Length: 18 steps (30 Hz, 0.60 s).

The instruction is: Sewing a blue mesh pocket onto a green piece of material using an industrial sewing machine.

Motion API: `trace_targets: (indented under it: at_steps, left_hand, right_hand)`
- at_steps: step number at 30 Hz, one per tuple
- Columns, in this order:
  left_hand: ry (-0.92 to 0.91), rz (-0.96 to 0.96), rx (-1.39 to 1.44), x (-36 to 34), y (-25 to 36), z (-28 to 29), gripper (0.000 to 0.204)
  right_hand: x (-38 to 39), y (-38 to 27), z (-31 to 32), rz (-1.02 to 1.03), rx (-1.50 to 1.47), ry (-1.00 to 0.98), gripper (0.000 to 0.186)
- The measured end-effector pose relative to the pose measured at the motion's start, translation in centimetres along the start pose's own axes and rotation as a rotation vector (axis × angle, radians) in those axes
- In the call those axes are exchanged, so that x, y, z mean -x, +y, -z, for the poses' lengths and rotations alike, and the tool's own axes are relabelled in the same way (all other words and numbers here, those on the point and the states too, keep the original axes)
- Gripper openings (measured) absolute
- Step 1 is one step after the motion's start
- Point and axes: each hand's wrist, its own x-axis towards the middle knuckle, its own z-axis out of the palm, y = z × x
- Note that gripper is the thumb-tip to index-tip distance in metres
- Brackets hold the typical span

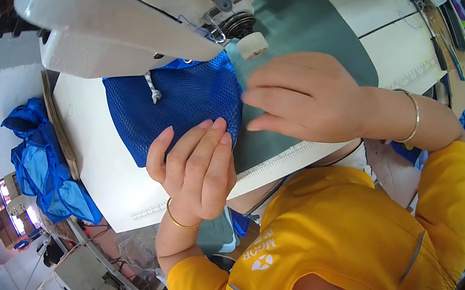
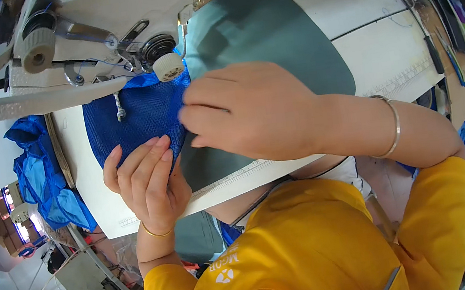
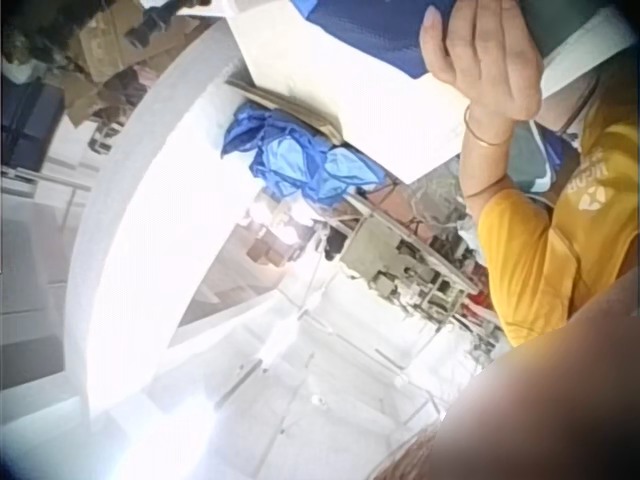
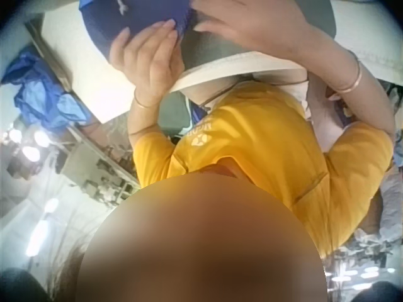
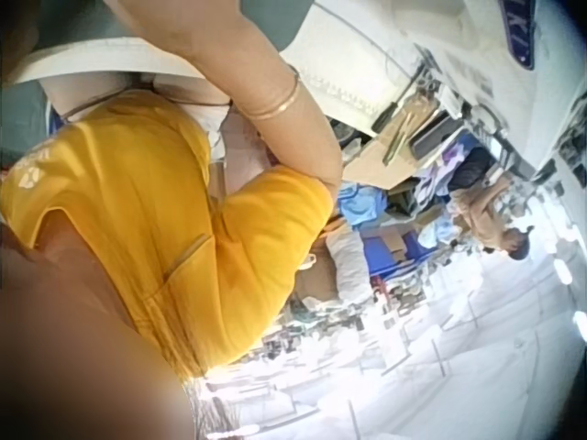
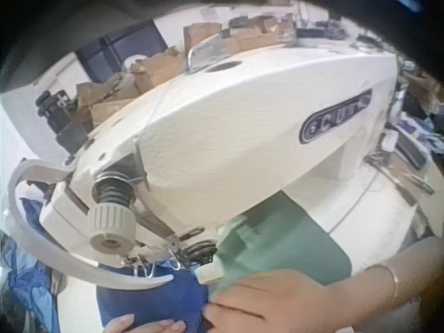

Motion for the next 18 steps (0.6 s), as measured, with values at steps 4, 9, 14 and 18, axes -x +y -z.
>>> trace_targets:
  at_steps: [4, 9, 14, 18]
  left_hand:
    - [-0.019, -0.068, -0.032, -0.1, 0.1, 0.0, 0.016]
    - [-0.104, -0.215, -0.097, -0.4, 1.2, -0.3, 0.014]
    - [-0.243, -0.306, -0.048, 0.4, 2.6, -1.8, 0.017]
    - [-0.251, -0.259, -0.035, 1.1, 3.2, -2.3, 0.019]
  right_hand:
    - [3.0, -0.7, 2.4, -0.027, 0.047, -0.277, 0.034]
    - [6.7, -2.8, 2.0, -0.059, 0.076, -0.390, 0.042]
    - [7.1, -3.1, 2.0, -0.058, 0.090, -0.372, 0.043]
    - [7.4, -3.0, 1.8, -0.049, 0.078, -0.366, 0.043]
